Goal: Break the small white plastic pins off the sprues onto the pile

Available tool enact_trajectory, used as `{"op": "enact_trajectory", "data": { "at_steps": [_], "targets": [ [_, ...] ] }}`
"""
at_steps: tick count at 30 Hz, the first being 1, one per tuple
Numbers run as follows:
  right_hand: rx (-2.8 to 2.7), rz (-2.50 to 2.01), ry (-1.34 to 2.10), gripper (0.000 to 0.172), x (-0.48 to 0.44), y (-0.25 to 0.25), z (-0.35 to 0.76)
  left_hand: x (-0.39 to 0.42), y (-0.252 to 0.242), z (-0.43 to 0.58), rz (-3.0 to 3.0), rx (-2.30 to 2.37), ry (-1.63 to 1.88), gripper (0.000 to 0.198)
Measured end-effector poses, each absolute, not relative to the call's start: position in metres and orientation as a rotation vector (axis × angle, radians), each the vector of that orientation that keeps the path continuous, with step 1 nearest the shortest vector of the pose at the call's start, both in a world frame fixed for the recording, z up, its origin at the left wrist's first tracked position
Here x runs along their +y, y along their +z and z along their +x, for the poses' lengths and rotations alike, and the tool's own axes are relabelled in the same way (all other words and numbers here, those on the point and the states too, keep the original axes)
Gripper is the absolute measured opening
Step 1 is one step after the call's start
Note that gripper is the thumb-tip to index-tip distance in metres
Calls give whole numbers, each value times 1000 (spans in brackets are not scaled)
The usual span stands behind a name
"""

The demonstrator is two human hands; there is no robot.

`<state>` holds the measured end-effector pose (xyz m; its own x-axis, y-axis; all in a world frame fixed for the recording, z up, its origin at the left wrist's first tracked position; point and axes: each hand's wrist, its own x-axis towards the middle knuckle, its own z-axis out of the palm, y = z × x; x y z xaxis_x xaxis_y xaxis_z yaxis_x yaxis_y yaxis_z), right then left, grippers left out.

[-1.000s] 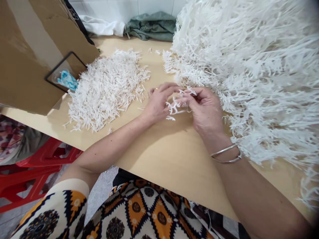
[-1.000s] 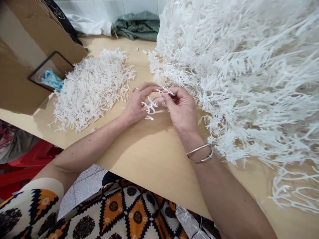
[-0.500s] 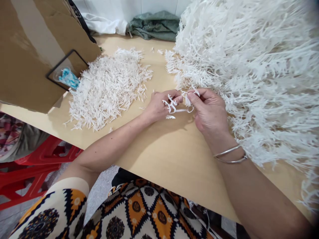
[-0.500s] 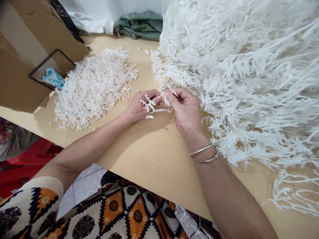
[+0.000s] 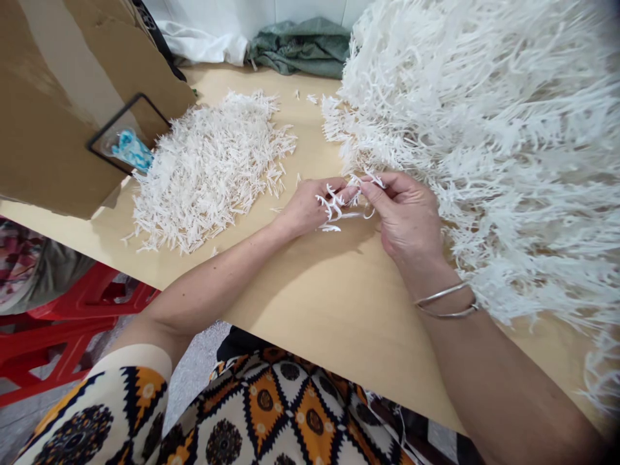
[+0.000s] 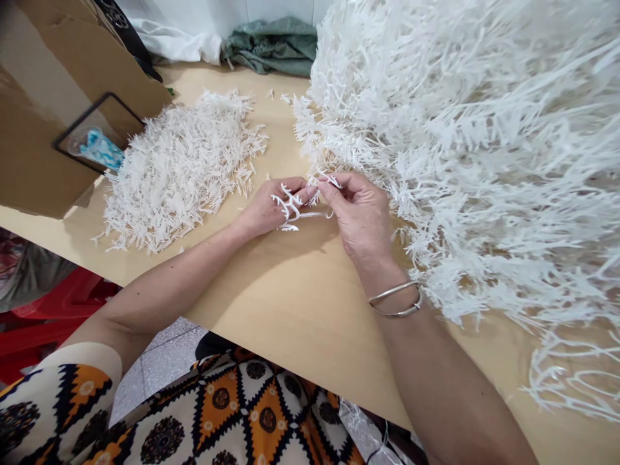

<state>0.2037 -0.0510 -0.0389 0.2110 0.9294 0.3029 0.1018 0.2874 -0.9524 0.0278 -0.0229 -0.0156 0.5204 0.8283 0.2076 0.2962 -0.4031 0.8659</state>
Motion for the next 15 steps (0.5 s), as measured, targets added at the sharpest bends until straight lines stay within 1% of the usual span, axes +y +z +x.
{"op": "enact_trajectory", "data": {
  "at_steps": [3, 5, 8, 12, 15],
  "targets": [
    [-1295, -1189, 682, 9, -53, -37, 205, -21, -18, 29, 2009, 895, 866, 59],
    [-1336, -1234, 632, 8, -56, -34, 204, -19, -20, 29, 2055, 879, 862, 52],
    [-1386, -1316, 532, 11, -59, -30, 200, -17, -21, 27, 2131, 847, 861, 45],
    [-1440, -1427, 397, 13, -54, -34, 205, -28, -13, 31, 2123, 779, 855, 44],
    [-1383, -1489, 408, 19, -44, -41, 222, -44, -4, 43, 2126, 661, 783, 39]
  ]
}}
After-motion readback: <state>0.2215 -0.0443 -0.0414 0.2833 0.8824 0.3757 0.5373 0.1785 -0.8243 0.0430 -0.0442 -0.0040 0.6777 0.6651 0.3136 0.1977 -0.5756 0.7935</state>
